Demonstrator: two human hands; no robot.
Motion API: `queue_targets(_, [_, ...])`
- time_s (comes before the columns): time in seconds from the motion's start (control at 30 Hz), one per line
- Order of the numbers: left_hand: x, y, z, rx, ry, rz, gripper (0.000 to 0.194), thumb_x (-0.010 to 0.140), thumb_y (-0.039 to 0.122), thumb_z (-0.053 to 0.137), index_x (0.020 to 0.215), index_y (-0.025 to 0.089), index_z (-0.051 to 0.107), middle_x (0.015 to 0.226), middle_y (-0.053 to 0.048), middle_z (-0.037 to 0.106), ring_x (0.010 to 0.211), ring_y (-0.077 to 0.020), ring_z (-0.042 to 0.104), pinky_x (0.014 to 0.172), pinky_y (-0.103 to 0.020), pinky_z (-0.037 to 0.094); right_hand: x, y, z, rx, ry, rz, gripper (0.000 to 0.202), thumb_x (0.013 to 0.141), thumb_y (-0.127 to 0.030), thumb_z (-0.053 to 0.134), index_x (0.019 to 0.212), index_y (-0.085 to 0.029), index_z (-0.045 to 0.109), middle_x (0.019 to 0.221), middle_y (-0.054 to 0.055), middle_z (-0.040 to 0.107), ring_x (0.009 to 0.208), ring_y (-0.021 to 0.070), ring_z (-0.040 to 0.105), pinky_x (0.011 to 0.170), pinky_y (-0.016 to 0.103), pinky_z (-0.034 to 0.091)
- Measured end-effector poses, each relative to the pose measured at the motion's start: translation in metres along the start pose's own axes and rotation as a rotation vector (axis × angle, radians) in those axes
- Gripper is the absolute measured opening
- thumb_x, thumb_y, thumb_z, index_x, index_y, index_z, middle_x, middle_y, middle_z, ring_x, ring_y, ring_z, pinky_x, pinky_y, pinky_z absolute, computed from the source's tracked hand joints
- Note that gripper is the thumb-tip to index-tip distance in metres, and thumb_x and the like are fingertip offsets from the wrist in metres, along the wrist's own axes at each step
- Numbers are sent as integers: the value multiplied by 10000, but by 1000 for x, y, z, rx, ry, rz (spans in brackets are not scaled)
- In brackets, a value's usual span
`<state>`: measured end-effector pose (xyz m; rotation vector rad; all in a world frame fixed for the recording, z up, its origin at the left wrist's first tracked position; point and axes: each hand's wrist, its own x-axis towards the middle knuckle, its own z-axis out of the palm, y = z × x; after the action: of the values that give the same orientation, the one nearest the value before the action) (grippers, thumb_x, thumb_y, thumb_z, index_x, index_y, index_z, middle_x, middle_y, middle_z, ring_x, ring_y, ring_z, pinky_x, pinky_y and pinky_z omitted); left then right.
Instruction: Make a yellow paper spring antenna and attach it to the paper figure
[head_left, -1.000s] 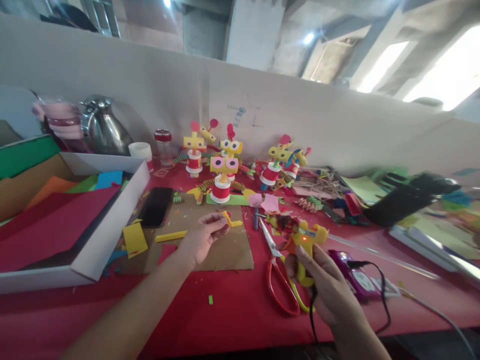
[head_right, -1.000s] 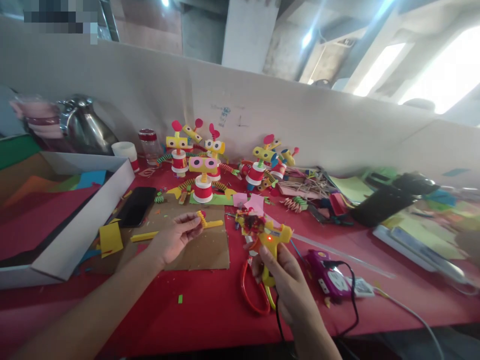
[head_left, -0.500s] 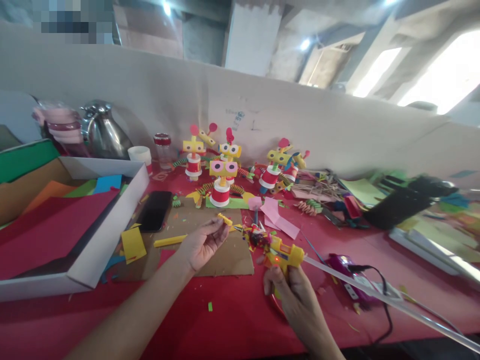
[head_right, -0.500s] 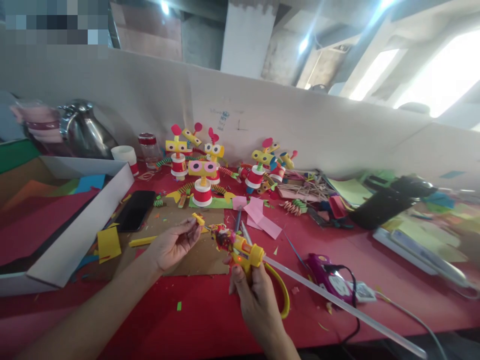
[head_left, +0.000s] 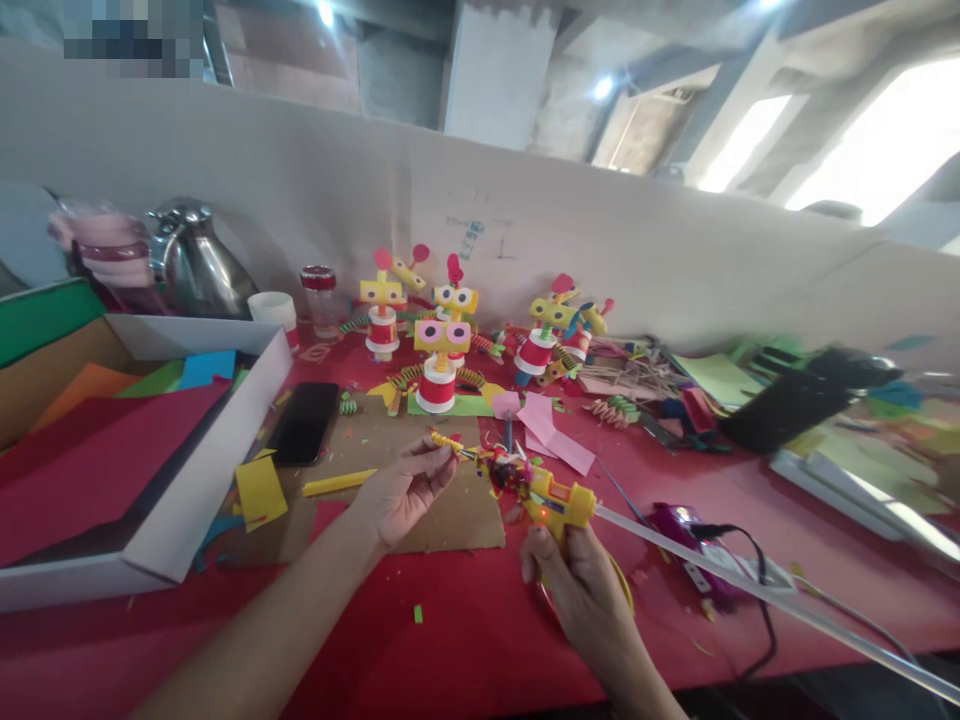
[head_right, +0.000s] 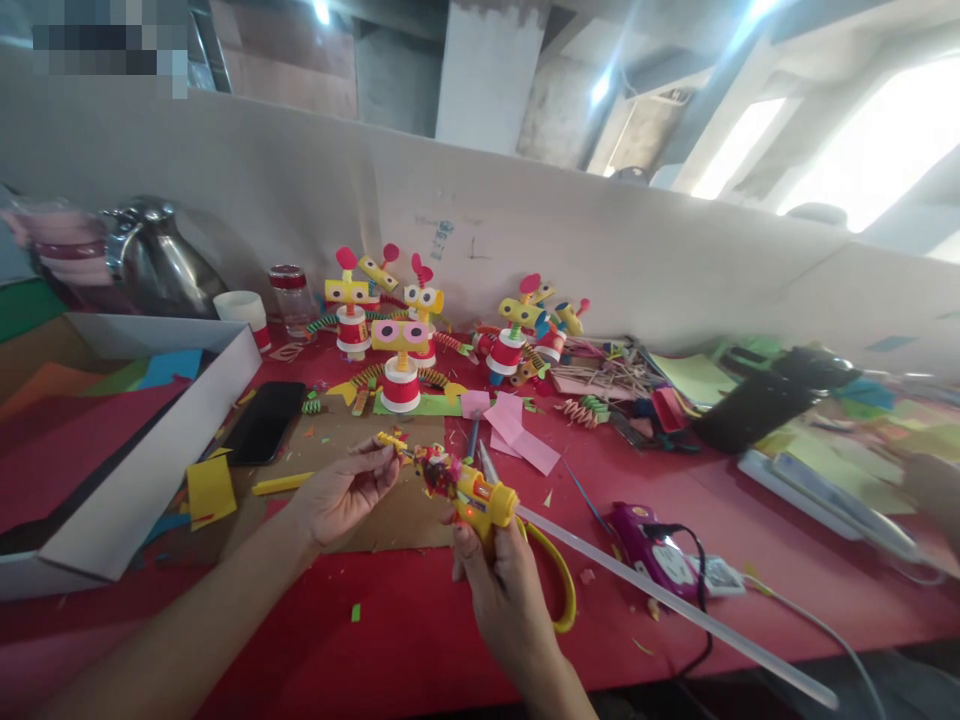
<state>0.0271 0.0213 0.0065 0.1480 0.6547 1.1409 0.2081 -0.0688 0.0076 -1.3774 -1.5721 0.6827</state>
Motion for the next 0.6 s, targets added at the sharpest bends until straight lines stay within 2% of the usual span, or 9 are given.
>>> queue_targets(0.2, [1, -2, -5, 26, -13, -16, 166, 734, -52, 589, 703, 101, 645, 679, -54, 672, 635, -115, 656, 555, -169, 529, -2, -1, -1, 9, 1, -4, 286, 922, -428, 401, 759, -201, 462, 567, -19, 501, 501, 120, 480, 499, 232, 418])
queue_targets(0.6, [0, -2, -2, 26, 0, -29, 176, 733, -61, 572, 700, 97, 639, 677, -64, 659, 643, -121, 641, 559, -185, 515, -1, -2, 1, 91, 32, -14, 225, 922, -380, 430, 784, -206, 470, 583, -28, 495, 468, 109, 447, 459, 232, 387])
